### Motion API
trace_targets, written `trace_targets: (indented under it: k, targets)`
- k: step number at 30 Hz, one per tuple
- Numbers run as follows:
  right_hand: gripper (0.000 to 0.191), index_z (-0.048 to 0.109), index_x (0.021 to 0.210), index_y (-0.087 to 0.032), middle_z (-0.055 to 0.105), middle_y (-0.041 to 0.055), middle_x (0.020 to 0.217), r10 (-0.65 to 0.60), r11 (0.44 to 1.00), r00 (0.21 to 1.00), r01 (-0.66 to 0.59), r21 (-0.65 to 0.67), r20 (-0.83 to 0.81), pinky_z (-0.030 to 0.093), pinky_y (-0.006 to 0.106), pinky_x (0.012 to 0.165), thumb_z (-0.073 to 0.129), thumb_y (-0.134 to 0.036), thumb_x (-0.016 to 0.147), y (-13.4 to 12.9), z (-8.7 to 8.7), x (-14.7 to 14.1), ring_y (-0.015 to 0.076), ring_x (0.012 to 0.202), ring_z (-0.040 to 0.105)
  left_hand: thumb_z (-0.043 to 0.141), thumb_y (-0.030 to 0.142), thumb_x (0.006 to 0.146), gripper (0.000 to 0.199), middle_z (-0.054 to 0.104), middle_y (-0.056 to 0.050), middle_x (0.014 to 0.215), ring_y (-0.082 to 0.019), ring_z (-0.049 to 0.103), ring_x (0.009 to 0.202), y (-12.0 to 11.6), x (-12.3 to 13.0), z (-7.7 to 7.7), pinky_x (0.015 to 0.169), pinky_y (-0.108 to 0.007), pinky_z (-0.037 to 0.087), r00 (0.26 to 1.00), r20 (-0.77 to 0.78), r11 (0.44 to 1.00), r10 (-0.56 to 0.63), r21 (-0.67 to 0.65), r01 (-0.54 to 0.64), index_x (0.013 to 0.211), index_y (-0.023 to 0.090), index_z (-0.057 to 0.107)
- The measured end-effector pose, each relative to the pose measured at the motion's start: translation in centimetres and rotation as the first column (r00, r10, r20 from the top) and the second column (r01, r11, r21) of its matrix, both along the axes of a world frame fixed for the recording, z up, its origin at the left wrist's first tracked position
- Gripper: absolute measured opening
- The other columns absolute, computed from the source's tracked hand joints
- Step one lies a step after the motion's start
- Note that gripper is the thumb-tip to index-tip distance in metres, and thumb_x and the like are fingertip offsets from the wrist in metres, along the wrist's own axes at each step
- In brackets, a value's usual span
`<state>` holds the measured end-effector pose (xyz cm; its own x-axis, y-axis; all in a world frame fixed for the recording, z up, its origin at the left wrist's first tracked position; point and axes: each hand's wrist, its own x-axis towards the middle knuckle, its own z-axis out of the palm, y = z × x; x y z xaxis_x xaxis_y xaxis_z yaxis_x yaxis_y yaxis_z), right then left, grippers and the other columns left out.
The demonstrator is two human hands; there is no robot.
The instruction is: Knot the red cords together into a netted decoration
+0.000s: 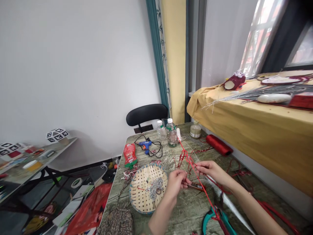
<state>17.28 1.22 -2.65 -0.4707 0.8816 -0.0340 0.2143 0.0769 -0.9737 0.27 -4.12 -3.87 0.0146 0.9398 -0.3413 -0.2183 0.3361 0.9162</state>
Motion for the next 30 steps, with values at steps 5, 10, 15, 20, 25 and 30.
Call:
trace_targets:
  k: [5,10,15,20,25,30]
  targets:
    - [0.036,0.063,0.091,-0.014,0.064,0.004,0.076,-0.112,0.982,0.989,0.096,0.16,0.094,0.042,0.026,0.059,0.053,-0.042,0.07,-0.5,0.3,0.1,0.0154,0.064,0.055,0.056,0.039,0.067,0.03,0.064,-0.007,0.069,-0.013,0.056,0.061,-1.1,-0.9,0.7,0.059,-0.024,0.042,0.998,0.033,0.988,0.05,0.146,-0.054,0.081,0.013,0.055]
    - [0.027,0.059,0.083,-0.018,0.061,0.002,0.074,-0.368,0.887,0.923,0.313,0.34,0.109,0.041,0.025,0.058,0.045,-0.041,0.077,-2.6,1.0,-0.1,0.0155,0.063,0.053,0.062,0.028,0.062,0.017,0.063,-0.007,0.068,-0.014,0.055,0.064,-1.6,-0.8,1.0,0.056,-0.022,0.041,0.996,-0.079,0.981,0.038,0.193,-0.022,0.069,0.012,0.059]
    - [0.024,0.059,0.083,-0.019,0.06,0.0007,0.074,-0.17,0.982,0.984,0.173,0.074,-0.043,0.042,0.024,0.055,0.05,-0.04,0.074,-5.3,0.0,-1.8,0.0146,0.062,0.055,0.061,0.025,0.062,0.015,0.057,-0.003,0.06,-0.009,0.047,0.051,-2.0,0.0,0.9,0.046,-0.02,0.038,0.994,-0.103,0.987,0.04,0.158,-0.024,0.069,0.011,0.059]
    - [0.033,0.057,0.096,-0.02,0.06,0.0032,0.085,-0.028,0.989,0.959,-0.015,-0.148,-0.283,0.045,0.025,0.059,0.057,-0.038,0.069,-5.9,-0.9,-3.4,0.0149,0.069,0.057,0.054,0.022,0.068,0.01,0.056,-0.002,0.065,-0.009,0.048,0.052,-2.5,0.4,1.2,0.048,-0.02,0.039,0.984,-0.15,0.967,0.098,0.248,-0.058,0.073,0.013,0.052]
    - [0.029,0.059,0.069,-0.014,0.052,-0.0018,0.055,-0.053,0.99,0.982,0.027,-0.141,-0.184,0.035,0.019,0.045,0.054,-0.043,0.069,-5.8,-1.6,-3.7,0.0096,0.049,0.047,0.044,0.02,0.077,0.011,0.059,-0.002,0.074,-0.012,0.054,0.068,-3.8,0.3,2.6,0.062,-0.023,0.043,0.814,-0.549,0.842,0.189,0.517,0.153,0.078,0.017,0.054]
    - [0.029,0.052,0.06,-0.014,0.041,-0.0053,0.048,-0.038,0.997,0.996,0.032,-0.076,-0.078,0.028,0.018,0.039,0.053,-0.041,0.07,-6.7,-2.0,-3.4,0.0063,0.04,0.037,0.036,0.012,0.079,0.026,0.059,-0.002,0.096,-0.016,0.054,0.084,-4.6,0.2,4.0,0.073,-0.027,0.043,0.432,-0.894,0.63,0.122,0.406,0.662,0.098,0.022,0.052]
